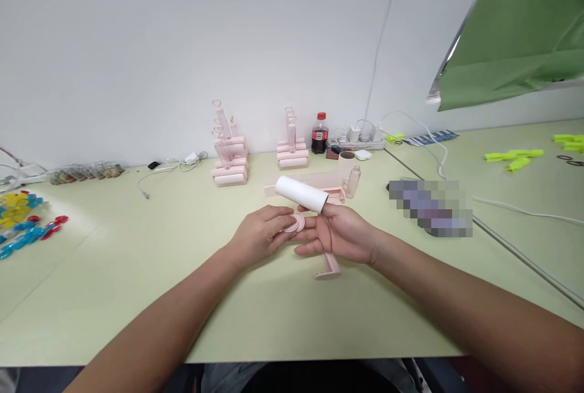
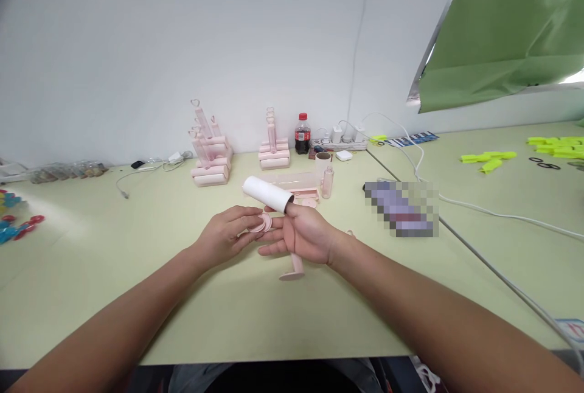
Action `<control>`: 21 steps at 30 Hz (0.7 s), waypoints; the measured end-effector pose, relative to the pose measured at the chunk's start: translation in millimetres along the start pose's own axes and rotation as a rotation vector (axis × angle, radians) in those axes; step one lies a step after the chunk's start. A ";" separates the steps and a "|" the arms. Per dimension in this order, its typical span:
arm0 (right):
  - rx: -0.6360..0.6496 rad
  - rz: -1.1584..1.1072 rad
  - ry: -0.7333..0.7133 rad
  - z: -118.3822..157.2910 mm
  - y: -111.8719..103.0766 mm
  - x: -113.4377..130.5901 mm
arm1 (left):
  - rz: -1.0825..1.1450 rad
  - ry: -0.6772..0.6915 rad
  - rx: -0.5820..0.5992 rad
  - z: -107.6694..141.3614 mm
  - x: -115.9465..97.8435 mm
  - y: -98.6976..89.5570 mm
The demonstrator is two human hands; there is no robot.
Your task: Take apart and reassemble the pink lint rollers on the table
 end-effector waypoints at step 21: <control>-0.311 0.096 -0.210 2.8 -4.8 16.2 | -0.013 -0.254 0.122 -1.9 32.9 21.0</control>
Point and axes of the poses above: each hand's wrist, its own z-axis away from the middle knuckle, its own y-axis out of the palm, x = y × z, the point moved 1 cm from there along -z, towards the middle knuckle, and after that the axes turned 5 degrees about y, right-handed, at the moved point
